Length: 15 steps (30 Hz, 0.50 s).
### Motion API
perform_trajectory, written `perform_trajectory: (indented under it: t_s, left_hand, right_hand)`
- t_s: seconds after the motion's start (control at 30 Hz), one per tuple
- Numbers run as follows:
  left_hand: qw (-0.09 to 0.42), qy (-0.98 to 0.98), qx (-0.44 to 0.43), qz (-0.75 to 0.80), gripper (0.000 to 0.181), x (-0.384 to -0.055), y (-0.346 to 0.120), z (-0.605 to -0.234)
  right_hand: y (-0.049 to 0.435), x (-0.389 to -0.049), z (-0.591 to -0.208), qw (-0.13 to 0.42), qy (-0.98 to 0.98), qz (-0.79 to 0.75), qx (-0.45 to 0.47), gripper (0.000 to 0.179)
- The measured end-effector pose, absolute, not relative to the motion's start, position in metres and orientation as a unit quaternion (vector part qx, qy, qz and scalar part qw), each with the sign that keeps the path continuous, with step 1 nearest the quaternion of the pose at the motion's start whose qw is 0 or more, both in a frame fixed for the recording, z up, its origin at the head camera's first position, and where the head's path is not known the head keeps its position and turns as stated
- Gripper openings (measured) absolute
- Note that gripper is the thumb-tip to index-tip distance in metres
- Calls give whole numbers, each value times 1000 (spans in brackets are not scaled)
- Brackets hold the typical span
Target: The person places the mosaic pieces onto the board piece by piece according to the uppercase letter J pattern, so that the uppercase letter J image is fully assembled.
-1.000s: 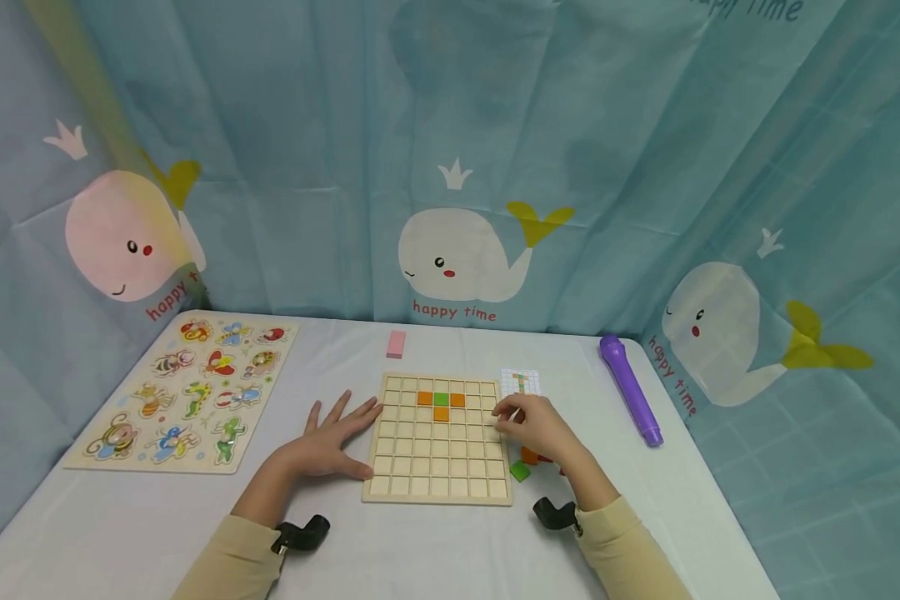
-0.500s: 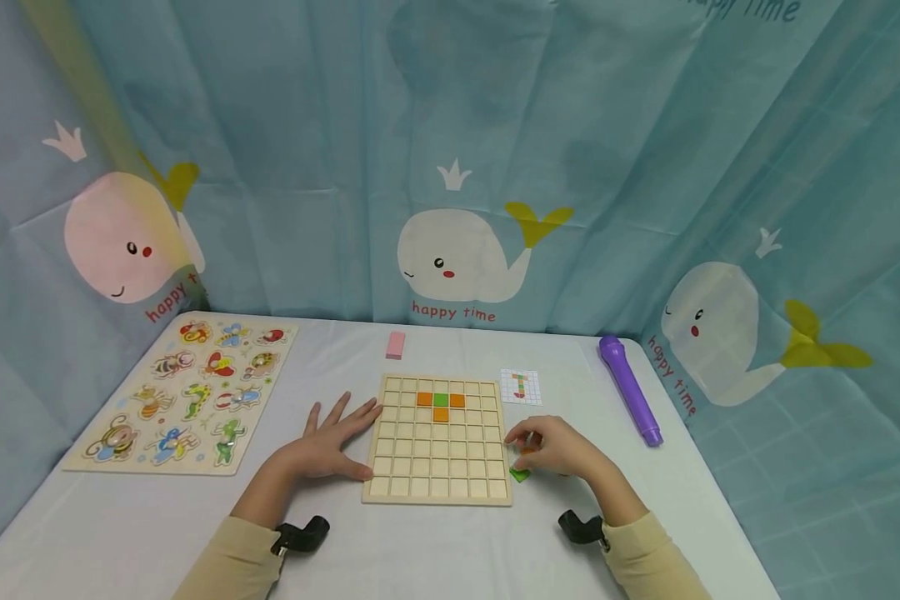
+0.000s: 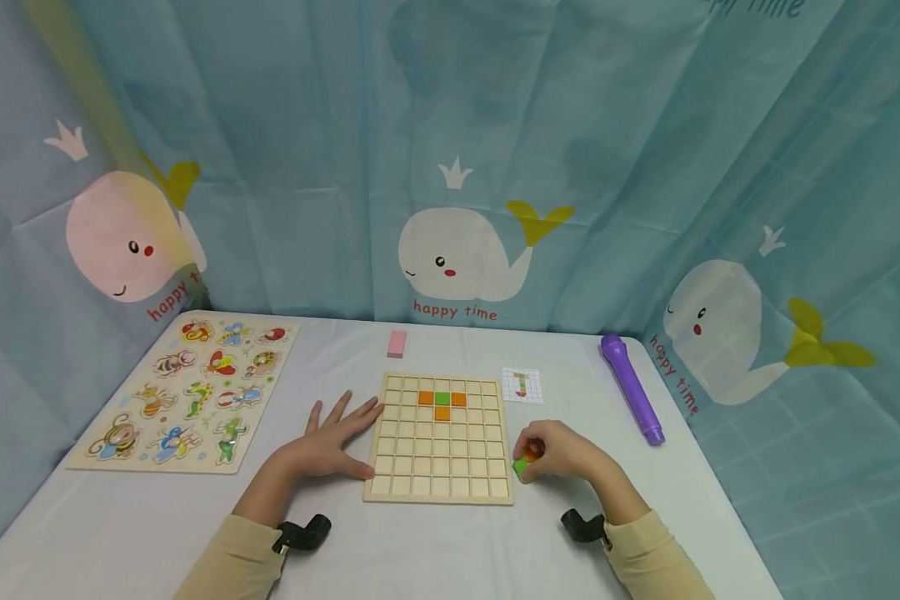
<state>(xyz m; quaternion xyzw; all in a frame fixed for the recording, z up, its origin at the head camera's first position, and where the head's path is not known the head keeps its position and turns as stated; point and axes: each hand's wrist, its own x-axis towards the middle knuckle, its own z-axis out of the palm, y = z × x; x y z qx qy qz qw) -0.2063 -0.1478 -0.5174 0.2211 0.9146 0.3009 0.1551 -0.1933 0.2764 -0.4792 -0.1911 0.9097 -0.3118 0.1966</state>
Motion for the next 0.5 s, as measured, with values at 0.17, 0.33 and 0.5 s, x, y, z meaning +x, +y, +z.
perform_trajectory:
  t_s: [0.17,0.33,0.5]
  left_hand:
    - [156,915,220,301,109,-207,-148,-517]
    - [155,914,221,302,110,-207,-147,-516]
    - [154,915,221,301,111,-206,-147,-516]
  right_hand:
    - [278,-199,-478,174,906,-335,-193,23]
    - [274,-203,-475,138,910,-346,-184,23]
    - [265,-208,-474,113,911,-362,-160,24]
